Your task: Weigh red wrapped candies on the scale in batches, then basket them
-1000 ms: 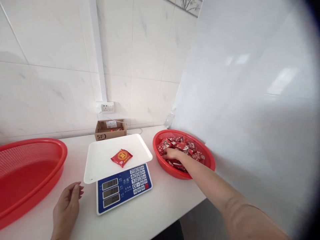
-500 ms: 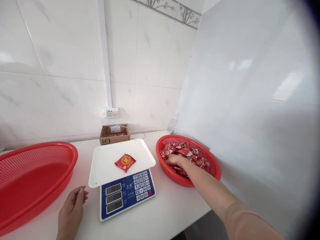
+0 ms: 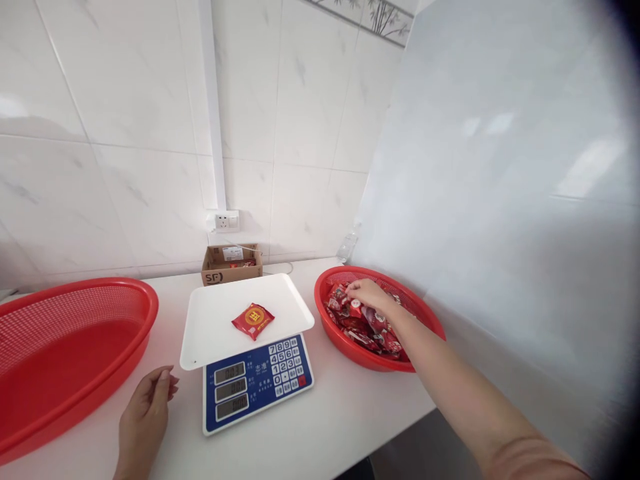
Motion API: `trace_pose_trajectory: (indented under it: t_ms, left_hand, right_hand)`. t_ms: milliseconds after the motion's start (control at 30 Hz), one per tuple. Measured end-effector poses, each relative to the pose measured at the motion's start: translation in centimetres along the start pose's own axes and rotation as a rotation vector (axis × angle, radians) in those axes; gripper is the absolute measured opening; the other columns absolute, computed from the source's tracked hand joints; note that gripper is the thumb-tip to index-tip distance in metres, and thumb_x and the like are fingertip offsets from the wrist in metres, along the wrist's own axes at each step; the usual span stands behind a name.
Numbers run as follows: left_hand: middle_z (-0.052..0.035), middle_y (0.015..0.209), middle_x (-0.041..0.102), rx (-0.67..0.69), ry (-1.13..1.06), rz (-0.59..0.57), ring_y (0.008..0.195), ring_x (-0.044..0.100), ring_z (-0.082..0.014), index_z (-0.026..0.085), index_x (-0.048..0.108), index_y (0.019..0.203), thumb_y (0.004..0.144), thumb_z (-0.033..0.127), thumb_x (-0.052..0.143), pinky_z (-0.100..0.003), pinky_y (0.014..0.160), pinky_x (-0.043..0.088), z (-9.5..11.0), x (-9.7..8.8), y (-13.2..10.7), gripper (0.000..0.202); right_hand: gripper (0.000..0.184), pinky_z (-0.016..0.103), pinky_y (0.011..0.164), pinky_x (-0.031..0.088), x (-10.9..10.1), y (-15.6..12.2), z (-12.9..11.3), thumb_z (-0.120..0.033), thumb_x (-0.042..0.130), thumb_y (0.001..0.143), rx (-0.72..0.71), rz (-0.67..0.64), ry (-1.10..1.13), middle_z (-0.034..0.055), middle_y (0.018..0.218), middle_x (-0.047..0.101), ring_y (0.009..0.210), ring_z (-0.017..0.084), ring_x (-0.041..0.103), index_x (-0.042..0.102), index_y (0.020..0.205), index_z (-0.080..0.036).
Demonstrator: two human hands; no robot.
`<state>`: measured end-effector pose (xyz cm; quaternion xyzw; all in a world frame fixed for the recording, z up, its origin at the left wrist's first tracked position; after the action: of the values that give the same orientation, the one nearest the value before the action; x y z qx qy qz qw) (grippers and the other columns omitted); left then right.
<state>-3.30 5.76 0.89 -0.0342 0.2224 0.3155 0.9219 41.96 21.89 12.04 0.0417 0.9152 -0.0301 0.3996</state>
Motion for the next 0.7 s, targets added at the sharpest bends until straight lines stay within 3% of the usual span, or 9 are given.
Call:
trace_pose_trajectory:
  t_ms: [100,233,300,433,600,700]
  left_hand:
    - [-0.0050,0.086,0.063,0.010,-0.010,0.000,0.074,0.062,-0.0200,0.021,0.057,0.093,0.073,0.057,0.042,-0.034,0.066,0.050,0.1,-0.1,-0.1,0.045]
    - [-0.0043,0.084,0.063,0.003,-0.033,0.004,0.074,0.061,-0.0193,0.021,0.057,0.093,0.073,0.056,0.042,-0.033,0.068,0.050,0.4,-0.2,-0.4,0.043]
    - [-0.0046,0.083,0.062,0.006,-0.035,0.017,0.074,0.060,-0.0196,0.020,0.057,0.092,0.073,0.055,0.042,-0.033,0.067,0.049,0.6,-0.3,-0.5,0.043]
    - [-0.0045,0.082,0.062,0.000,-0.040,0.016,0.074,0.060,-0.0195,0.020,0.057,0.092,0.074,0.054,0.042,-0.033,0.067,0.049,1.0,-0.3,-0.6,0.041]
    - [-0.0049,0.080,0.062,0.013,-0.046,0.001,0.073,0.060,-0.0202,0.020,0.057,0.090,0.073,0.054,0.042,-0.034,0.068,0.049,1.0,-0.2,-0.6,0.041]
    - [-0.0047,0.082,0.062,0.002,-0.045,-0.007,0.075,0.059,-0.0200,0.020,0.057,0.092,0.074,0.055,0.042,-0.034,0.069,0.049,0.8,-0.2,-0.5,0.042]
  right_hand:
    - [0.013,0.019,0.061,0.043,0.6,-0.6,-3.1,-0.020,0.054,0.068,-0.115,0.021,0.109,0.0010,0.078,0.069,0.071,0.012,0.060,0.065,0.074,-0.018]
    - [0.016,0.020,0.062,0.045,5.1,-1.6,-7.7,-0.020,0.057,0.070,-0.260,-0.211,0.313,0.0018,0.081,0.068,0.070,0.011,0.060,0.064,0.084,-0.017]
    - [0.021,0.020,0.059,0.045,7.5,-1.8,-9.3,-0.020,0.059,0.071,-0.296,-0.286,0.286,0.0010,0.080,0.067,0.065,0.010,0.058,0.063,0.091,-0.017]
    - [0.019,0.018,0.060,0.045,10.3,-1.3,-11.3,-0.019,0.061,0.073,-0.375,-0.243,0.203,0.0016,0.084,0.065,0.069,0.009,0.057,0.064,0.091,-0.017]
    - [0.015,0.015,0.049,0.044,11.6,-0.5,-12.5,-0.024,0.059,0.077,-0.273,-0.263,0.410,0.0015,0.079,0.064,0.063,0.008,0.057,0.062,0.090,-0.017]
    - [0.017,0.015,0.051,0.047,11.8,-0.1,-12.6,-0.025,0.054,0.081,-0.192,-0.237,0.494,0.0027,0.085,0.064,0.068,0.008,0.059,0.060,0.095,-0.017]
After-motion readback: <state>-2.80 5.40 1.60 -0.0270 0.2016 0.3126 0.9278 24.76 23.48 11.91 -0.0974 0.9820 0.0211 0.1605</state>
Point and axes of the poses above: each hand's wrist, its own y-axis towards the middle knuckle, its own x-axis out of the palm, z = x × y, the point moved 4 cm from there along y, towards the middle knuckle
